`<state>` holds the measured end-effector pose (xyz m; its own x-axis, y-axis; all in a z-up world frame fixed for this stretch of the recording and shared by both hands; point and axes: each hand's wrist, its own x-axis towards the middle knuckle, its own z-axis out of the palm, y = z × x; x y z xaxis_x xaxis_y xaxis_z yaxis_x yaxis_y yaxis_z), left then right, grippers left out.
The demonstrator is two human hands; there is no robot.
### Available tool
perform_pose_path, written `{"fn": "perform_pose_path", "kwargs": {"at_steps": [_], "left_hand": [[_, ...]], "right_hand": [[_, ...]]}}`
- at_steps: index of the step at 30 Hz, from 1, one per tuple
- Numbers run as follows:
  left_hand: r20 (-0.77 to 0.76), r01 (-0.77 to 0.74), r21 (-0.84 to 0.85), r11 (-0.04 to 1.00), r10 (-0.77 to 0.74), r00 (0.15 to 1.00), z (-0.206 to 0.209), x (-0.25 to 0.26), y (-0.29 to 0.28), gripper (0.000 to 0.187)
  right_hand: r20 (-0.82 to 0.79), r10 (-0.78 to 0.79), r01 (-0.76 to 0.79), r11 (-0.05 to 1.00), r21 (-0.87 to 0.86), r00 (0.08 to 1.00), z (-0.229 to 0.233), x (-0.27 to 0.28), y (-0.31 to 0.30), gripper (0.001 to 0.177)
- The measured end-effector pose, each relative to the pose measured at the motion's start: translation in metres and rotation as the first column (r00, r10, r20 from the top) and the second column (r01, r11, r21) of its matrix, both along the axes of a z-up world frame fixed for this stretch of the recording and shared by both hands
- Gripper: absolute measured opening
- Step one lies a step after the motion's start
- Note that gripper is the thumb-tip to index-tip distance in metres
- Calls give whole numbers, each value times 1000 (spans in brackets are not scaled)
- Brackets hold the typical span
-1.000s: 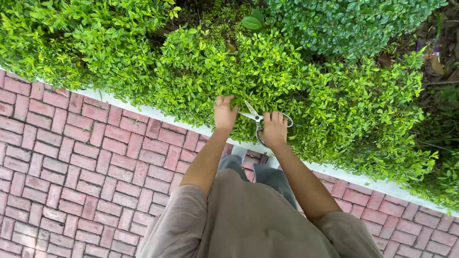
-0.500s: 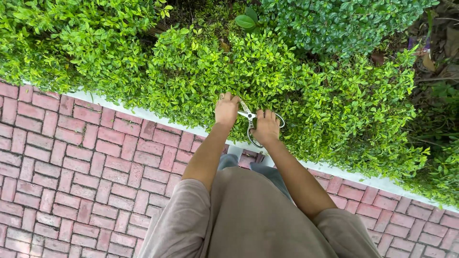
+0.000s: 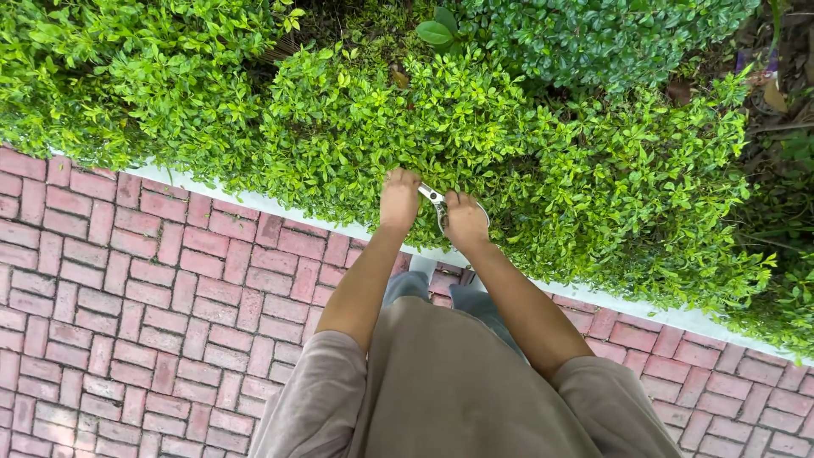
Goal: The person trims a row of green hedges using a pair of shears. They systematically cut the foliage along the top and sides of the bushes, moving along a brick pathway while shaping the plants.
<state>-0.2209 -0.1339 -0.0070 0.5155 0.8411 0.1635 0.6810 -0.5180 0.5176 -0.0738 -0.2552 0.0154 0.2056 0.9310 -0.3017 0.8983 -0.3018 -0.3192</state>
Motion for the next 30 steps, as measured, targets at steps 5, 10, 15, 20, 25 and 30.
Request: {"fn": "perform_pose_path", "kwargs": {"at_steps": [5, 10, 15, 20, 25, 30], "left_hand": [[168, -393, -95, 915, 404, 899, 35, -41, 30, 10], [124, -400, -233, 886, 435, 892, 33, -58, 42, 16], [197, -160, -384, 909, 249, 948, 11, -44, 44, 31], [100, -154, -234, 960, 182, 978, 20, -39, 37, 9], [100, -49, -220, 974, 72, 992, 5, -38, 33, 6], [198, -182, -258, 949, 236, 951, 4, -41, 41, 7]], "right_hand": [[-76, -90, 96, 992, 77, 993, 50, 2, -8, 55], [-13, -36, 35, 999, -24, 999, 84, -12, 19, 68], [34, 41, -44, 995, 95, 999, 75, -26, 47, 62], [67, 81, -82, 996, 22, 994, 79, -34, 60, 54], [101, 104, -110, 993, 52, 989, 55, -31, 57, 46], [111, 171, -188, 968, 165, 979, 42, -26, 50, 42]]}}
